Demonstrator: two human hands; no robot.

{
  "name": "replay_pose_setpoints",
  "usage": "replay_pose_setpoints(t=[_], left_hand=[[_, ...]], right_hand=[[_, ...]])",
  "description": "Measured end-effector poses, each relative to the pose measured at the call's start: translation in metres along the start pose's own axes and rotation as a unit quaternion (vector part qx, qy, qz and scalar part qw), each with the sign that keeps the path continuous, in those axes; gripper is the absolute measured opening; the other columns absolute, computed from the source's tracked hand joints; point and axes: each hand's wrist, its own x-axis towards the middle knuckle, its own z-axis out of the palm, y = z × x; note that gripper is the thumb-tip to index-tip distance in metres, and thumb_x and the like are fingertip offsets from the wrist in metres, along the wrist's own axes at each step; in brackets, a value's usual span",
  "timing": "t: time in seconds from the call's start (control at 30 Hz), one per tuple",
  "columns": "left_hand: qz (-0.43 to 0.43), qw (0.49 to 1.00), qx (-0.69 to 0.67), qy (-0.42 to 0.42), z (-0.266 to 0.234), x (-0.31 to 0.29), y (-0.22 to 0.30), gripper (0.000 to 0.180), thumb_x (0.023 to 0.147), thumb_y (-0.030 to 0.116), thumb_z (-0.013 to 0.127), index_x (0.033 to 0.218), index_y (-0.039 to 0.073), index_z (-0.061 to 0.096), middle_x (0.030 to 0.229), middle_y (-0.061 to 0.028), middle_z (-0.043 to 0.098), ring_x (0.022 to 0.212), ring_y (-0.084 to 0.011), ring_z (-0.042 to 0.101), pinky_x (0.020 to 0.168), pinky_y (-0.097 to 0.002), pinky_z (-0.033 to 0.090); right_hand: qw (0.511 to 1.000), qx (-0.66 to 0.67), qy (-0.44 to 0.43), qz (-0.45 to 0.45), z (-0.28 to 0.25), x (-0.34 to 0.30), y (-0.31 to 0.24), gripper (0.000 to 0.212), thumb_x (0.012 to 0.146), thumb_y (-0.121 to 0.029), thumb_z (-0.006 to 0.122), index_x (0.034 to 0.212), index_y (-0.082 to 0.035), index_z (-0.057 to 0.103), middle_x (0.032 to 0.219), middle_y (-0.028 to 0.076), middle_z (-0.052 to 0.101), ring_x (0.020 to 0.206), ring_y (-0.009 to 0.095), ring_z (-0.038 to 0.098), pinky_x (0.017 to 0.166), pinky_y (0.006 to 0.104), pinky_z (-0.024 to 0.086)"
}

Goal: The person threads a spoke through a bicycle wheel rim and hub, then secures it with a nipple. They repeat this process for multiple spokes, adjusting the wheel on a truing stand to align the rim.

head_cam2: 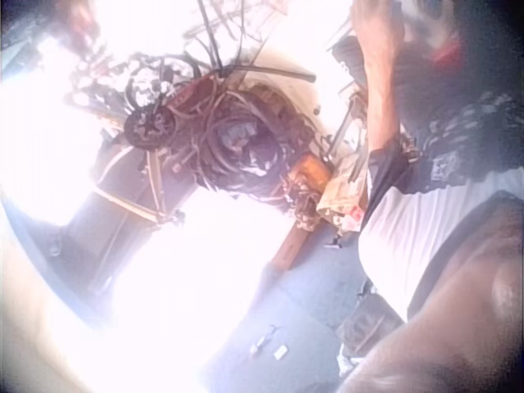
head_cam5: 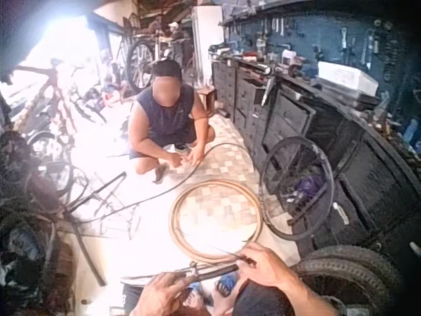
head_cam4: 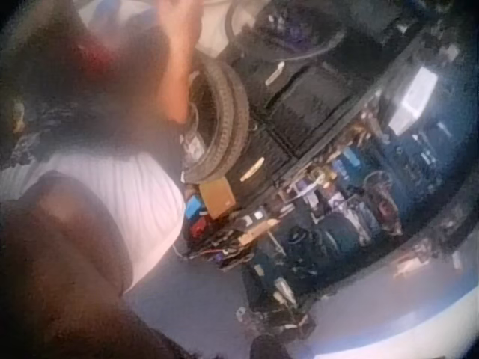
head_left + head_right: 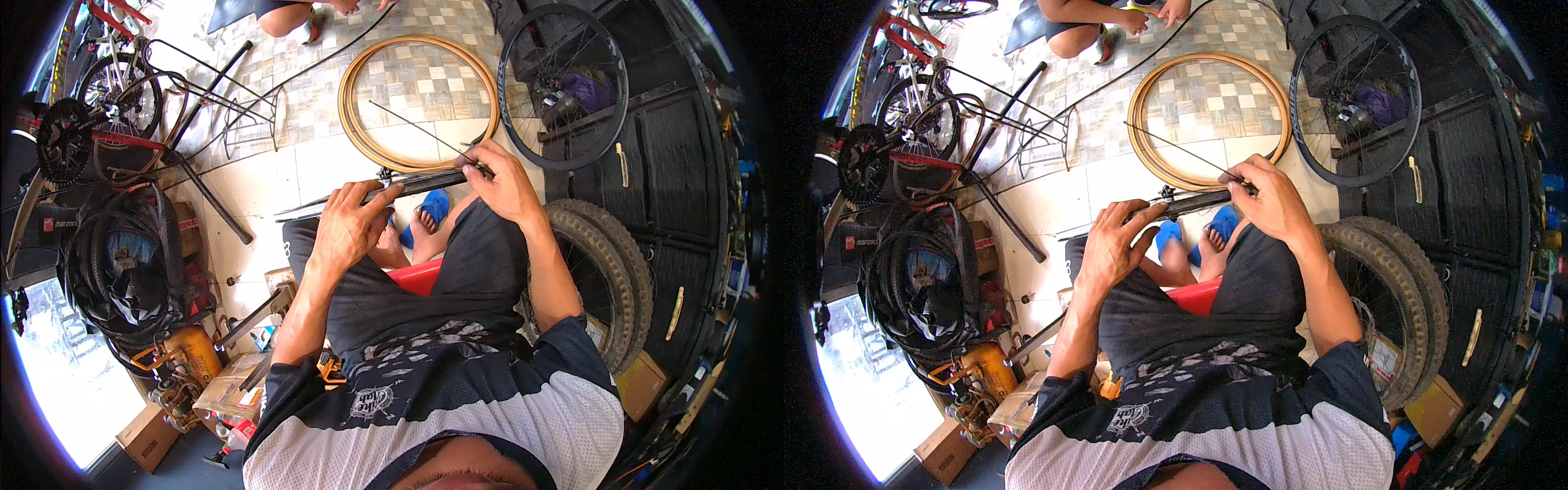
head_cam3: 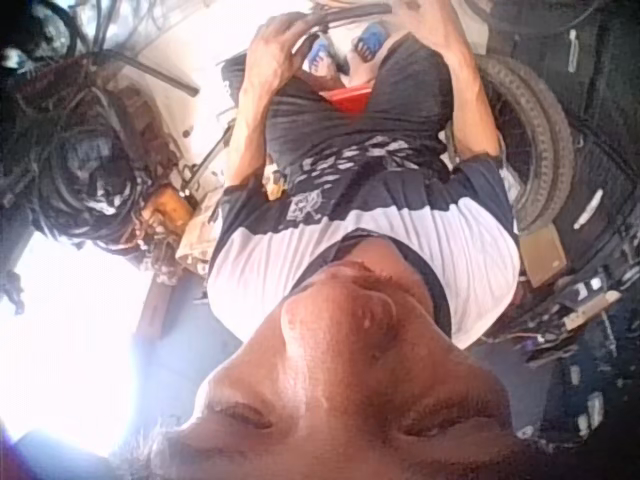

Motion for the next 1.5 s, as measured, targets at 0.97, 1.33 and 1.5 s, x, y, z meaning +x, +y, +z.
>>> replay_pose_setpoints(t=[0.97, 1.33, 1.5], left_hand=[[-0.025, 0.997, 0.07, -0.006, -0.03, 0.082, -0.078, 0.047, 0.093, 0.048, 0.078, 0.094, 0.003, 0.064, 0.083, -0.0196, 0.069, 0.077, -0.0423, 0.068, 0.069, -0.0491, 0.052], [0.021, 0.973, 0.147, 0.175, -0.276, 0.121, 0.045, 0.046, 0.099, 0.047, 0.075, 0.102, 0.002, 0.071, 0.066, -0.0114, 0.058, 0.06, -0.0205, 0.048, 0.059, -0.0383, 0.043], [0.057, 0.978, 0.1, 0.174, -0.374, 0.147, 0.096, 0.052, 0.103, 0.055, 0.068, 0.101, 0.003, 0.071, 0.07, 0.0031, 0.054, 0.062, -0.0078, 0.049, 0.056, -0.0269, 0.035]], right_hand=[[0.965, 0.057, 0.256, -0.015, -0.03, -0.064, 0.039, 0.026, 0.105, -0.009, 0.056, 0.122, 0.002, 0.071, 0.109, 0.017, 0.071, 0.101, 0.027, 0.07, 0.089, 0.0353, 0.052], [0.916, 0.115, 0.38, -0.064, -0.088, -0.051, 0.047, 0.029, 0.111, -0.019, 0.057, 0.128, 0.001, 0.069, 0.126, 0.01, 0.073, 0.113, 0.017, 0.066, 0.099, 0.0312, 0.051], [0.877, 0.144, 0.443, -0.118, -0.127, -0.03, 0.033, 0.043, 0.111, -0.034, 0.061, 0.135, 0.002, 0.066, 0.13, 0.008, 0.069, 0.117, 0.014, 0.061, 0.105, 0.0297, 0.046]])
